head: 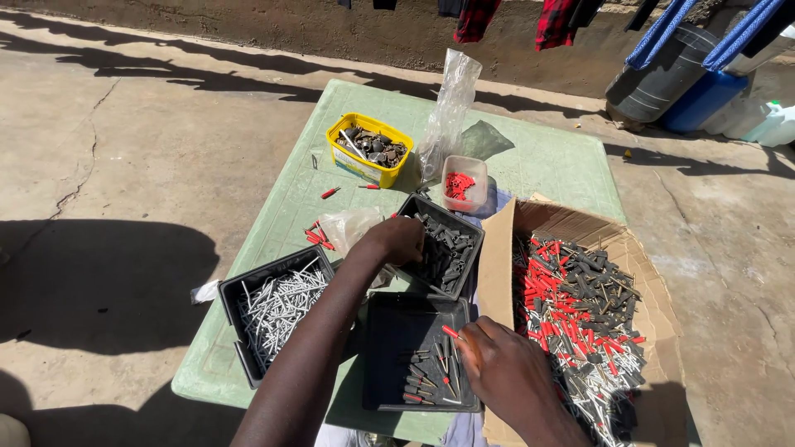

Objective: Assembling metal nails with plastic wall anchors and sorting them into a container

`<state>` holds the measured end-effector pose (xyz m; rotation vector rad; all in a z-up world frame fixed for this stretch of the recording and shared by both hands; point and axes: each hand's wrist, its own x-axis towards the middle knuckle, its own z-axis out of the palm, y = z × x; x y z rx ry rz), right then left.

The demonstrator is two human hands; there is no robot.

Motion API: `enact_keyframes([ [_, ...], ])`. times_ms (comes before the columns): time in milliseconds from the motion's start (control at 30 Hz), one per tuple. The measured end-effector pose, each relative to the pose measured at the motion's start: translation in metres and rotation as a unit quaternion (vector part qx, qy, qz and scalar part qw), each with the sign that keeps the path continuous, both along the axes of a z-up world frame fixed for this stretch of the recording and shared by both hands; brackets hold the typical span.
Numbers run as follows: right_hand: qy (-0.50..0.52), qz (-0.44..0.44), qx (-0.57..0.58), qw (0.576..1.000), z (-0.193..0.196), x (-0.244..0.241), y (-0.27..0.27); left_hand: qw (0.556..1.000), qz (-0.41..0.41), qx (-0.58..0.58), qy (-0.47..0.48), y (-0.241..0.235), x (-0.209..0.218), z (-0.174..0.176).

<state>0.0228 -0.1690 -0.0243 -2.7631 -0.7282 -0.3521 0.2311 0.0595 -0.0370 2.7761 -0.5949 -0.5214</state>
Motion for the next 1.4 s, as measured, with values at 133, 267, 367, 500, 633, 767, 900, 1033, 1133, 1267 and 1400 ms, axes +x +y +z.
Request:
enact_keyframes([
  [133, -0.005, 0.015, -0.011, 1.000, 0.001, 0.001, 0.001, 0.997, 0.033, -0.069, -0.014, 0.020, -0.001, -0.005],
  [267, -0.014, 0.005, -0.027, 1.000, -0.001, 0.002, 0.002, 0.996, 0.012, -0.090, -0.017, 0.032, 0.002, -0.002],
  [367, -0.013, 0.003, -0.027, 1.000, -0.003, 0.001, 0.001, 0.991, 0.054, -0.117, -0.039, 0.023, 0.000, 0.007],
  [500, -0.007, 0.003, -0.007, 1.000, -0.004, 0.003, 0.000, 0.968, 0.192, -0.119, -0.113, -0.006, -0.002, 0.004],
  [633, -0.020, 0.005, -0.014, 1.000, 0.004, 0.000, 0.003, 0.977, 0.158, -0.030, -0.140, -0.031, 0.001, -0.021],
  [767, -0.038, 0.019, 0.078, 0.996, 0.012, 0.000, 0.001, 0.960, 0.206, -0.080, -0.173, -0.030, -0.017, -0.016],
  [900, -0.058, 0.028, 0.206, 0.976, 0.031, 0.001, 0.004, 0.906, 0.256, -0.320, -0.103, -0.017, -0.097, 0.045],
  [1033, -0.113, 0.006, 0.215, 0.970, 0.049, -0.006, 0.011, 0.833, 0.220, -0.493, -0.122, -0.026, -0.178, 0.048],
  [1133, -0.108, 0.036, 0.280, 0.953, 0.062, -0.016, 0.016, 0.796, 0.266, -0.537, -0.091, -0.035, -0.208, 0.047],
  [1267, -0.127, 0.015, 0.268, 0.955, 0.061, -0.019, 0.017, 0.772, 0.221, -0.582, -0.129, -0.042, -0.222, 0.042],
  [1400, -0.136, 0.054, 0.251, 0.957, 0.050, -0.012, 0.013, 0.778, 0.202, -0.577, -0.144, -0.040, -0.224, 0.039],
])
